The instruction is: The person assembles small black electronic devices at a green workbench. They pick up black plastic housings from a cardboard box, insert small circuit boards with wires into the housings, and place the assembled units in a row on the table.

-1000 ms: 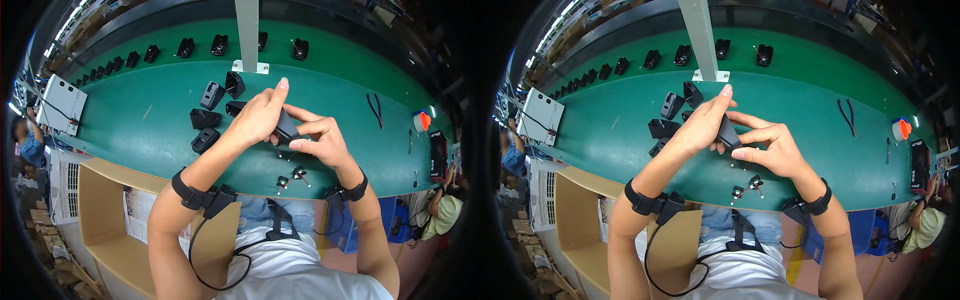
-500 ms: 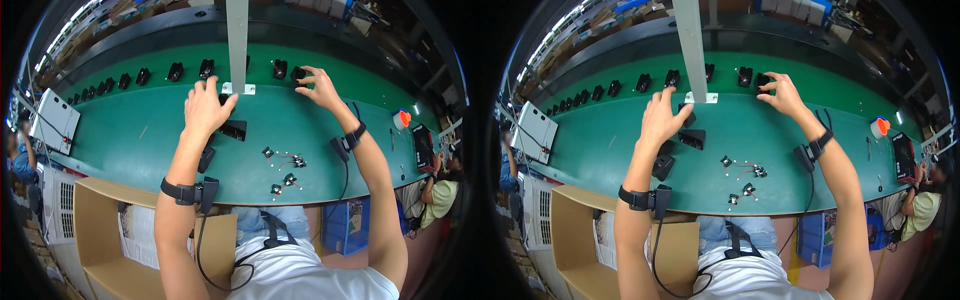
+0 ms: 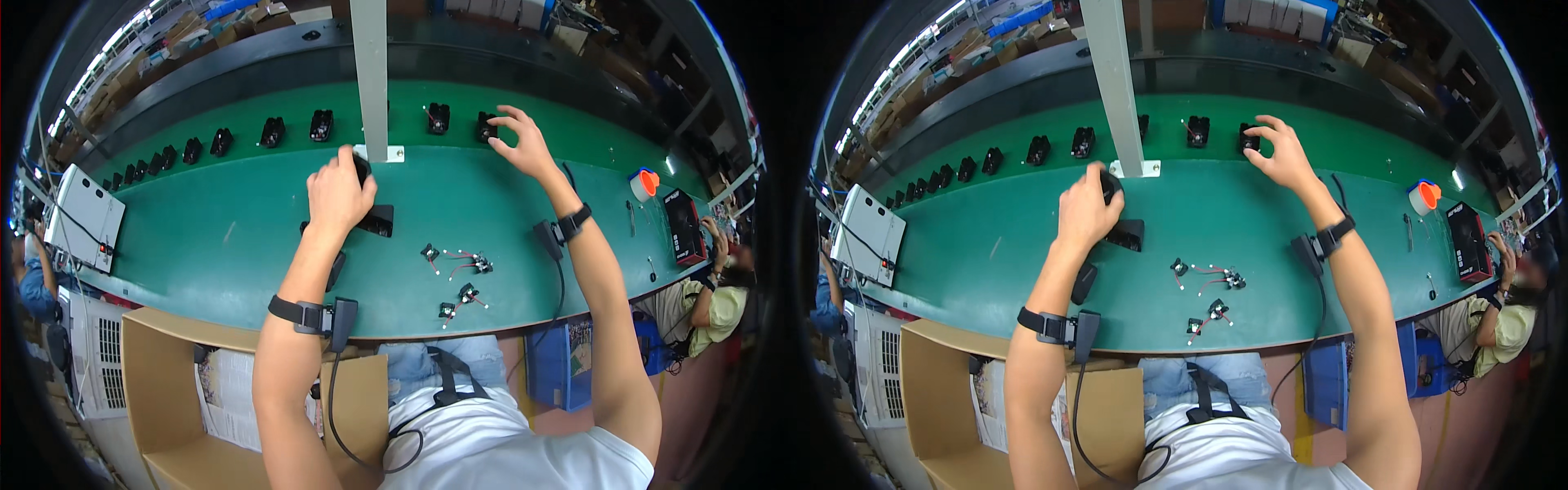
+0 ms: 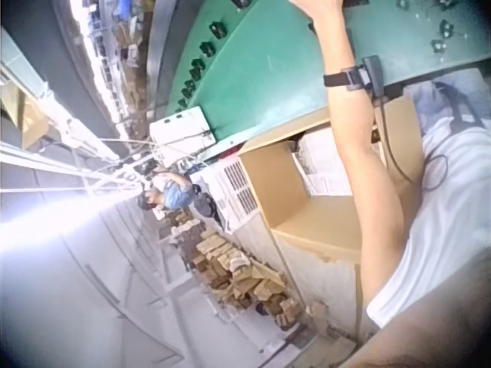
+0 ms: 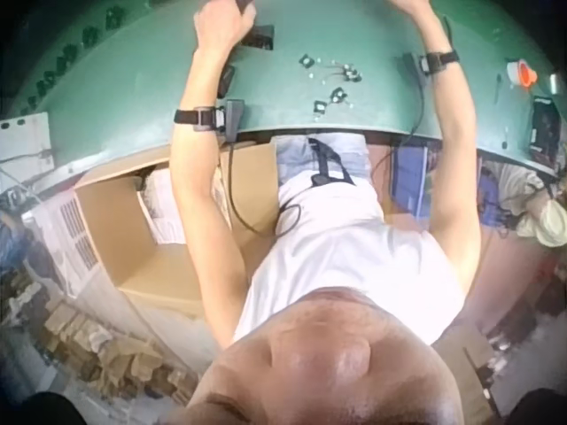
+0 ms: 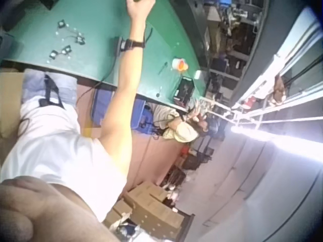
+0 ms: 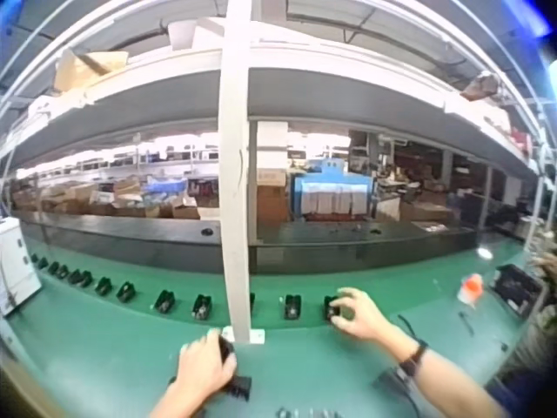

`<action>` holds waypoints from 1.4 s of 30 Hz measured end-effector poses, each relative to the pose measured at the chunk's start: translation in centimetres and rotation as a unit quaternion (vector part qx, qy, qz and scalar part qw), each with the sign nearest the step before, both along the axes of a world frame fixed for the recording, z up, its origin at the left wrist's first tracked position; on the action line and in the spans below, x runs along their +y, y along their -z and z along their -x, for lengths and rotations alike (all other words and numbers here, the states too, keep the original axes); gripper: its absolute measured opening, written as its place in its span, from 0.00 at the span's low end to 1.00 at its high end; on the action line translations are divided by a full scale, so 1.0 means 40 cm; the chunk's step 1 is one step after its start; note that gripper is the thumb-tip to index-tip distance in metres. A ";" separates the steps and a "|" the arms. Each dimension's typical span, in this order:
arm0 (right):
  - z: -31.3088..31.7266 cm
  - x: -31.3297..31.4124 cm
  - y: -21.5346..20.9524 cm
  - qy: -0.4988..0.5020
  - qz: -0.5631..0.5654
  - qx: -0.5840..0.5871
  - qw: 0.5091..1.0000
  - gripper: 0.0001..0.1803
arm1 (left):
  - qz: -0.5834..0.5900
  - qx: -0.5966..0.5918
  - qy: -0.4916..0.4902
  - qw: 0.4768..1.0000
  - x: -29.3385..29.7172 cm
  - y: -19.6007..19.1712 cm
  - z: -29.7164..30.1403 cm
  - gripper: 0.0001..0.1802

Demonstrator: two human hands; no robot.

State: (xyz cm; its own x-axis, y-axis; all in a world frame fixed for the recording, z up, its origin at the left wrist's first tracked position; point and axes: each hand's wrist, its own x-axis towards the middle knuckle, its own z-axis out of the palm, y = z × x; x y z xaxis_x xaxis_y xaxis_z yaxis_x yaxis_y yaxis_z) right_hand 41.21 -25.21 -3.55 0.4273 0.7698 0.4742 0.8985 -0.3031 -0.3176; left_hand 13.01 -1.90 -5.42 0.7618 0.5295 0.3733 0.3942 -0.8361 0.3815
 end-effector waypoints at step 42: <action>0.399 -0.037 0.000 -0.070 -0.304 0.206 0.927 0.04 | 0.000 -0.171 0.220 0.960 -0.275 -0.085 -0.002 0.31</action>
